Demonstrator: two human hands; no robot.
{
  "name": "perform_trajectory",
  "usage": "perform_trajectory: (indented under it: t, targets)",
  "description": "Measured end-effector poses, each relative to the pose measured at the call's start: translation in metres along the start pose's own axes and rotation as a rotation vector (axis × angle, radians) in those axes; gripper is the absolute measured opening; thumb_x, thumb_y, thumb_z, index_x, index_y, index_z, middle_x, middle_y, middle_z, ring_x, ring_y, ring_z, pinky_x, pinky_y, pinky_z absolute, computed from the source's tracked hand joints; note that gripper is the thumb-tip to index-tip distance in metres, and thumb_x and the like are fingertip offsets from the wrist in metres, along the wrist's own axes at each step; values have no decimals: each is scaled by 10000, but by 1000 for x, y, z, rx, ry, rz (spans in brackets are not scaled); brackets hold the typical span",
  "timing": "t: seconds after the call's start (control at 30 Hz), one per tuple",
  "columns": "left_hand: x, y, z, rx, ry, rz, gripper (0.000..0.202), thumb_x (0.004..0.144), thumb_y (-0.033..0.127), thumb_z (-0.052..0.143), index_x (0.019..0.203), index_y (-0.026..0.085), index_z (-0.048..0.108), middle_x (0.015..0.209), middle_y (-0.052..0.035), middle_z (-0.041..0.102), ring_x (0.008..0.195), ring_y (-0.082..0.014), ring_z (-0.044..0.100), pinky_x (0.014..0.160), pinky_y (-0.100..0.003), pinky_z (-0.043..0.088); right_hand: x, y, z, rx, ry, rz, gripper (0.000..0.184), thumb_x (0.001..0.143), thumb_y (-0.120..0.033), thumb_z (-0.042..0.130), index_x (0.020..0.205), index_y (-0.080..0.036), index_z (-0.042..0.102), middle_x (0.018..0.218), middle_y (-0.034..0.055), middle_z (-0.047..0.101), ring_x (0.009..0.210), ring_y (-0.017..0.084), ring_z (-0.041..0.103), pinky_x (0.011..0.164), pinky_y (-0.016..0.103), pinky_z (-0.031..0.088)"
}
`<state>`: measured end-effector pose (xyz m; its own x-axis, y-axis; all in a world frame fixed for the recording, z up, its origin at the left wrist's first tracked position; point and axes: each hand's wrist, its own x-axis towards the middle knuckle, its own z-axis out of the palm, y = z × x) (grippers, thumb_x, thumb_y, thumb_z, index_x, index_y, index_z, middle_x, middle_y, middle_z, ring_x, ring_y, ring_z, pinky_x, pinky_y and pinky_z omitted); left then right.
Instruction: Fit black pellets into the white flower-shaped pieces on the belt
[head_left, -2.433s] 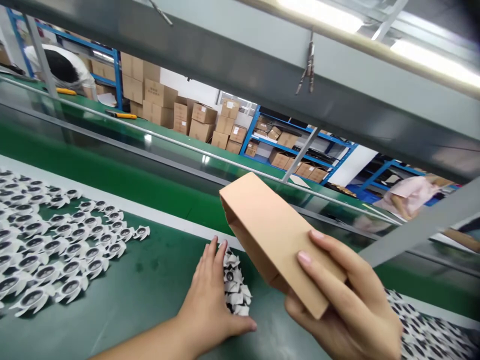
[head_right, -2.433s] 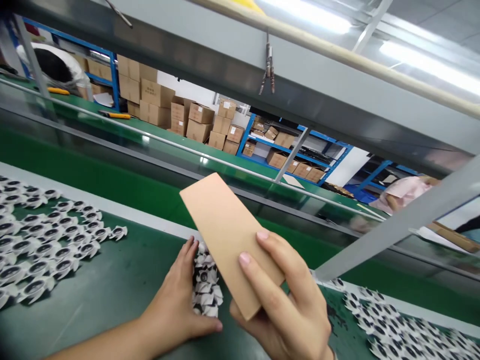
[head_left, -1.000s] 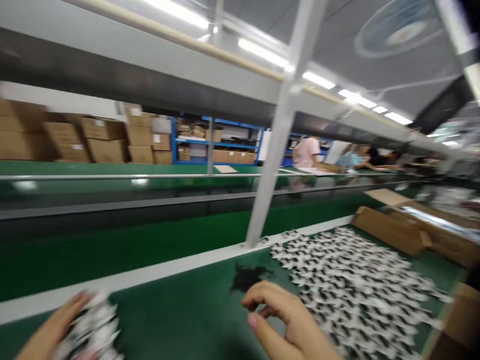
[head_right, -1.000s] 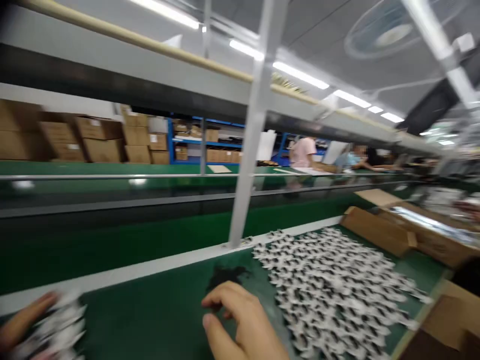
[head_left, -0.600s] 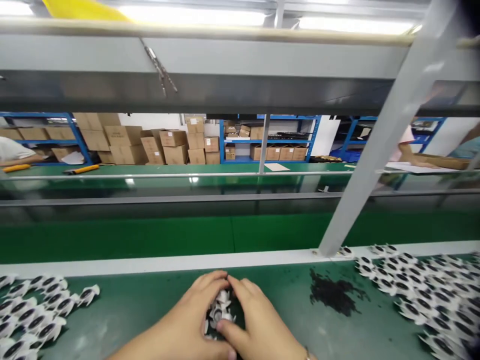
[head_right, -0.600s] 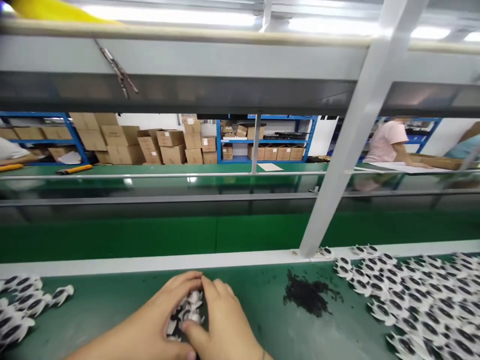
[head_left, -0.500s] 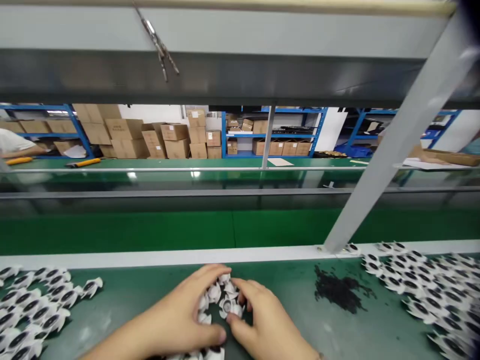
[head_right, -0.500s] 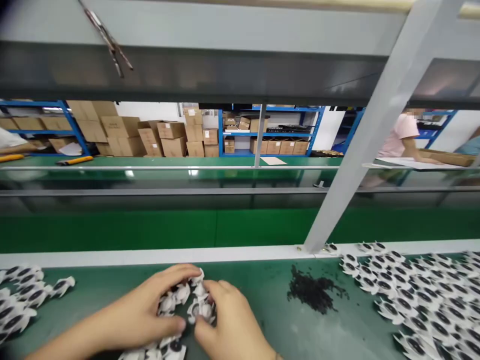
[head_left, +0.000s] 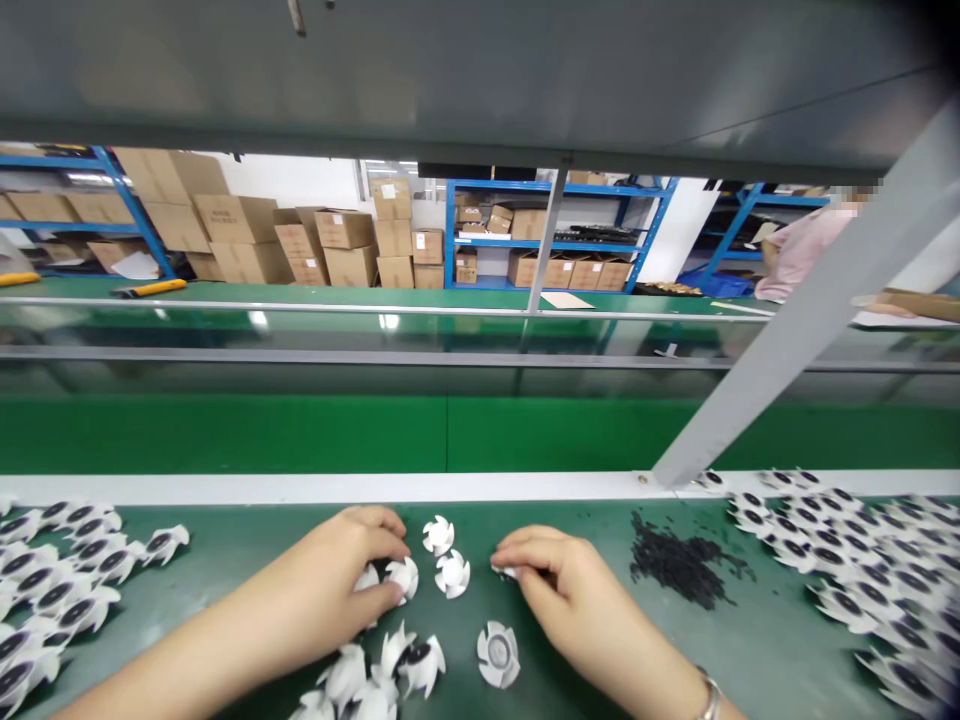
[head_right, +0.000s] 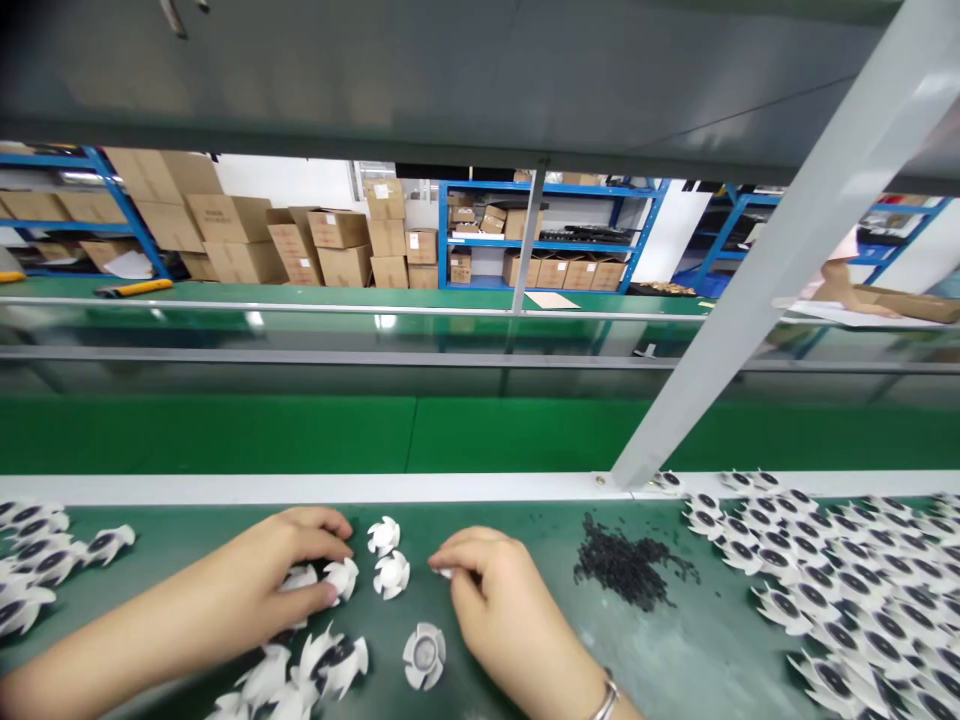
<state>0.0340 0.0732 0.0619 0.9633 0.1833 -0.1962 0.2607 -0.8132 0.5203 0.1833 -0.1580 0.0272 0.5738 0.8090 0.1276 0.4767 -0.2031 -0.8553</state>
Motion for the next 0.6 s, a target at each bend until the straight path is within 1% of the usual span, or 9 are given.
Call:
perform_trajectory:
  t: [0.07, 0.13, 0.2, 0.23, 0.3, 0.37, 0.47, 0.53, 0.6]
  targets:
    - [-4, 7, 1, 31, -8, 15, 183, 815, 273, 568, 959, 288, 681, 1169, 14, 576, 1095, -202, 537, 988, -324, 402, 2, 3, -5, -59, 14, 49, 322, 891, -209, 439, 1001, -213, 743, 1004, 33, 665, 941, 195, 628, 878, 299, 495]
    - [-4, 11, 6, -2, -14, 18, 168, 773, 215, 564, 920, 255, 634, 1008, 22, 602, 939, -172, 559, 838, -278, 422, 5, 8, -9, -103, 11, 125, 330, 923, -233, 416, 1039, -197, 723, 853, 32, 668, 778, 198, 643, 717, 293, 513]
    - [-2, 12, 11, -16, 0, 71, 120, 769, 159, 544, 866, 217, 585, 912, 22, 584, 840, -150, 540, 748, -254, 398, 6, 12, -12, -136, 6, 168, 329, 918, -221, 407, 995, -177, 724, 750, 28, 646, 650, 196, 618, 599, 287, 483]
    - [-2, 13, 13, 12, 23, 128, 99, 785, 130, 524, 843, 199, 565, 906, 15, 574, 833, -145, 530, 740, -251, 387, 6, 12, -13, -159, 6, 173, 321, 898, -196, 414, 946, -169, 730, 755, 34, 640, 648, 197, 611, 595, 290, 474]
    - [-3, 15, 13, 131, 50, 252, 107, 812, 85, 493, 814, 178, 546, 931, 1, 564, 856, -150, 515, 758, -261, 376, 4, 9, -14, -214, 29, 151, 306, 857, -147, 433, 911, -160, 733, 867, 58, 633, 752, 212, 611, 687, 316, 482]
    - [-10, 22, 9, 249, 17, 304, 121, 820, 84, 488, 799, 183, 554, 918, 0, 565, 877, -168, 505, 768, -284, 368, 0, 0, -11, -266, 61, 84, 296, 864, -133, 448, 979, -160, 719, 963, 70, 599, 856, 225, 584, 778, 345, 471]
    - [-25, 40, 0, 211, -72, 229, 41, 857, 235, 568, 864, 243, 608, 911, 12, 575, 903, -182, 519, 784, -300, 383, -5, -20, 3, -312, 59, -84, 226, 916, -147, 499, 1045, -175, 683, 986, 62, 564, 938, 228, 530, 842, 360, 448]
    - [-32, 51, -1, 193, -139, 138, 216, 796, 388, 705, 969, 281, 631, 972, 9, 582, 944, -206, 537, 816, -314, 400, -3, -29, 16, -370, 57, -134, 189, 919, -153, 573, 1081, -166, 670, 1001, 70, 554, 982, 248, 497, 878, 390, 431]
    - [-34, 55, 2, 258, -233, 87, 400, 675, 415, 823, 1003, 281, 637, 1004, 0, 586, 960, -238, 551, 825, -335, 403, 1, -33, 29, -441, 68, -104, 209, 905, -191, 660, 1109, -144, 663, 1035, 96, 546, 1009, 286, 474, 898, 444, 413]
